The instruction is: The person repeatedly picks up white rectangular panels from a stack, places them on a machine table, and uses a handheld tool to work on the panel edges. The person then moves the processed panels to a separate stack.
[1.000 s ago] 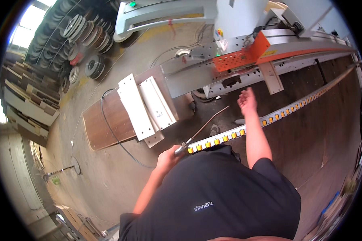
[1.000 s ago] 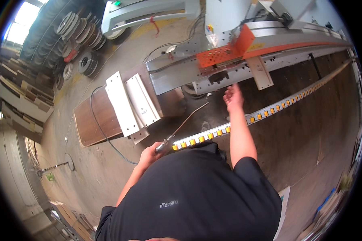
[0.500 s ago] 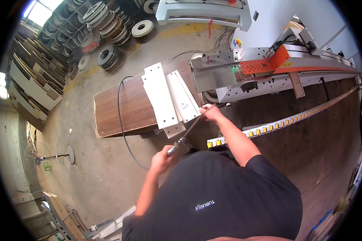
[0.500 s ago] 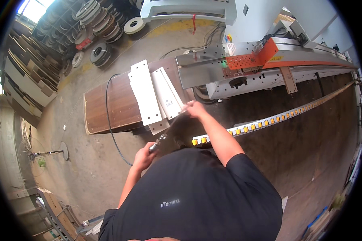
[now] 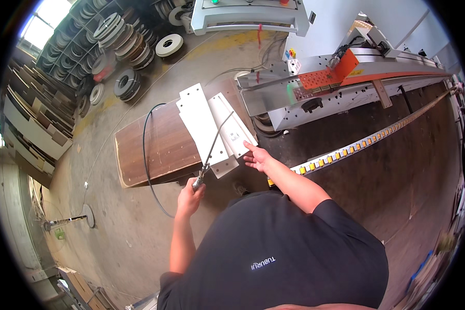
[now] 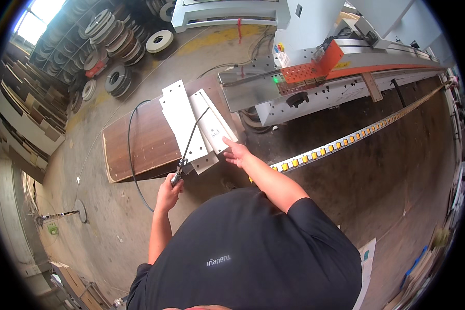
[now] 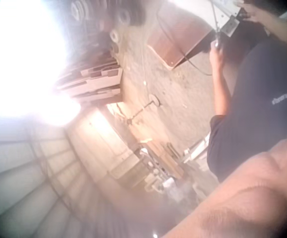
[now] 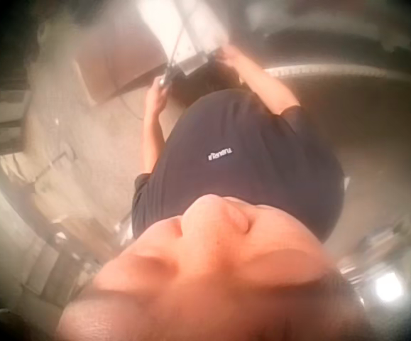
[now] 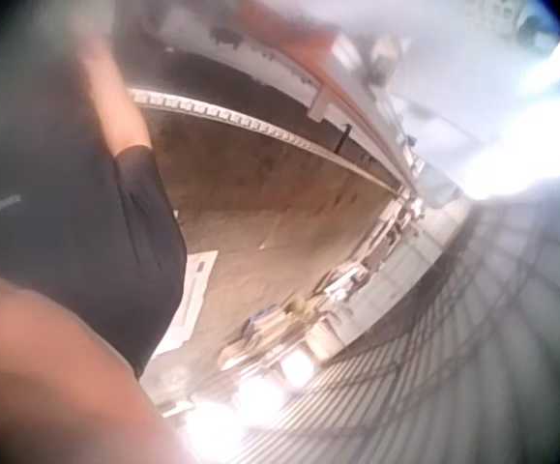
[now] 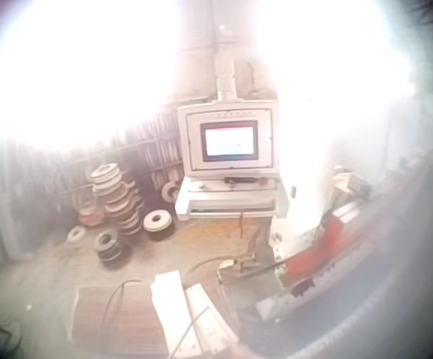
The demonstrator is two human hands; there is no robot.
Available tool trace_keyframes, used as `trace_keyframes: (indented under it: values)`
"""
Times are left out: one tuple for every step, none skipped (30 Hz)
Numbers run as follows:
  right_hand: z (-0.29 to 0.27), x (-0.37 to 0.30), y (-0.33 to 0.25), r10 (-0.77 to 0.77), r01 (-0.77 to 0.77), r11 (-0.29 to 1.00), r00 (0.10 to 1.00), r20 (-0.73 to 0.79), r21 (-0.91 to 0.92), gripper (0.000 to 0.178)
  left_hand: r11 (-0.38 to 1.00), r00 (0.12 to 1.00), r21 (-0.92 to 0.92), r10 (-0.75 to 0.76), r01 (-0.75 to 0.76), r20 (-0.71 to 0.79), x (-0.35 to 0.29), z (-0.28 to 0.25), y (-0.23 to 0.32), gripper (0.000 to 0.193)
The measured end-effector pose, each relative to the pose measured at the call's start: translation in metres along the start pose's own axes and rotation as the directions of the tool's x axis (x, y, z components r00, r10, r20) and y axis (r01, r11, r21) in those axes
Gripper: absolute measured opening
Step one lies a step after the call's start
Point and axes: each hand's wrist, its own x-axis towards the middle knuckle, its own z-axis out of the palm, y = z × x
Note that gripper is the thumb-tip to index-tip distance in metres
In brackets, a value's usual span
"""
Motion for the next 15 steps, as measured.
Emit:
trace_keyframes:
  values:
    - [0.001,-0.001,-0.002,0.002,-0.002,1.000,1.000,-0.023,-0.030,0.043,1.000,1.000,0.004,0.003,-0.003,0.002,0.000,0.000,-0.004,0.023]
    - [0.000,-0.002,-0.004,-0.056,0.052,0.996,0.997,-0.048,-0.078,0.041,1.000,1.000,0.008,0.007,-0.007,0.004,0.001,-0.001,-0.007,0.023]
    - [-0.002,-0.004,-0.005,-0.115,0.105,0.986,0.991,-0.070,-0.127,0.040,1.000,1.000,0.010,0.008,-0.008,0.005,0.004,-0.002,-0.010,0.024]
    - [-0.004,-0.007,-0.007,-0.173,0.155,0.972,0.981,-0.090,-0.179,0.038,1.000,1.000,0.010,0.007,-0.007,0.006,0.006,-0.003,-0.015,0.024]
    - [-0.015,-0.001,-0.007,-0.298,0.273,0.933,0.951,-0.081,-0.234,0.037,1.000,1.000,0.014,0.012,-0.013,0.012,0.008,-0.005,-0.014,0.024]
    - [-0.028,0.005,-0.009,-0.419,0.385,0.878,0.906,-0.066,-0.285,0.037,0.999,1.000,0.035,-0.010,0.009,0.024,0.012,-0.007,-0.013,0.027]
    - [-0.038,0.011,-0.011,-0.533,0.489,0.805,0.845,-0.045,-0.336,0.036,0.998,0.999,0.055,-0.031,0.029,0.036,0.017,-0.009,-0.010,0.030]
    - [-0.041,0.001,-0.011,-0.693,0.654,0.687,0.721,-0.013,-0.318,0.037,0.996,0.997,0.070,-0.063,0.060,0.039,0.020,-0.010,-0.011,0.033]
    - [-0.043,-0.007,-0.017,-0.766,0.744,0.626,0.643,-0.004,-0.233,0.034,0.995,0.997,0.066,-0.071,0.070,0.018,0.024,-0.013,-0.014,0.033]
    - [-0.049,-0.021,-0.024,-0.742,0.734,0.667,0.671,-0.022,-0.130,0.032,0.995,0.997,0.063,-0.076,0.075,0.008,0.030,-0.013,-0.018,0.033]
    - [-0.055,-0.037,-0.034,-0.715,0.715,0.699,0.698,-0.039,-0.025,0.030,0.995,0.997,0.058,-0.081,0.081,0.001,0.033,-0.012,-0.011,0.032]
    - [-0.063,-0.045,-0.041,-0.716,0.717,0.697,0.696,-0.048,0.001,0.029,0.989,0.989,0.042,-0.139,0.141,-0.052,0.034,-0.011,-0.004,0.035]
    - [-0.070,-0.057,-0.049,-0.720,0.722,0.691,0.692,-0.055,0.028,0.029,0.977,0.979,0.139,-0.138,0.159,-0.148,0.045,-0.006,-0.024,0.042]
    - [-0.080,-0.064,-0.053,-0.750,0.752,0.659,0.658,-0.066,0.000,0.029,0.964,0.976,0.228,-0.095,0.139,-0.195,0.047,-0.003,-0.019,0.046]
    - [-0.092,-0.073,-0.058,-0.759,0.759,0.651,0.650,-0.039,-0.017,0.031,0.941,0.970,0.315,-0.046,0.123,-0.238,0.047,-0.001,-0.014,0.050]
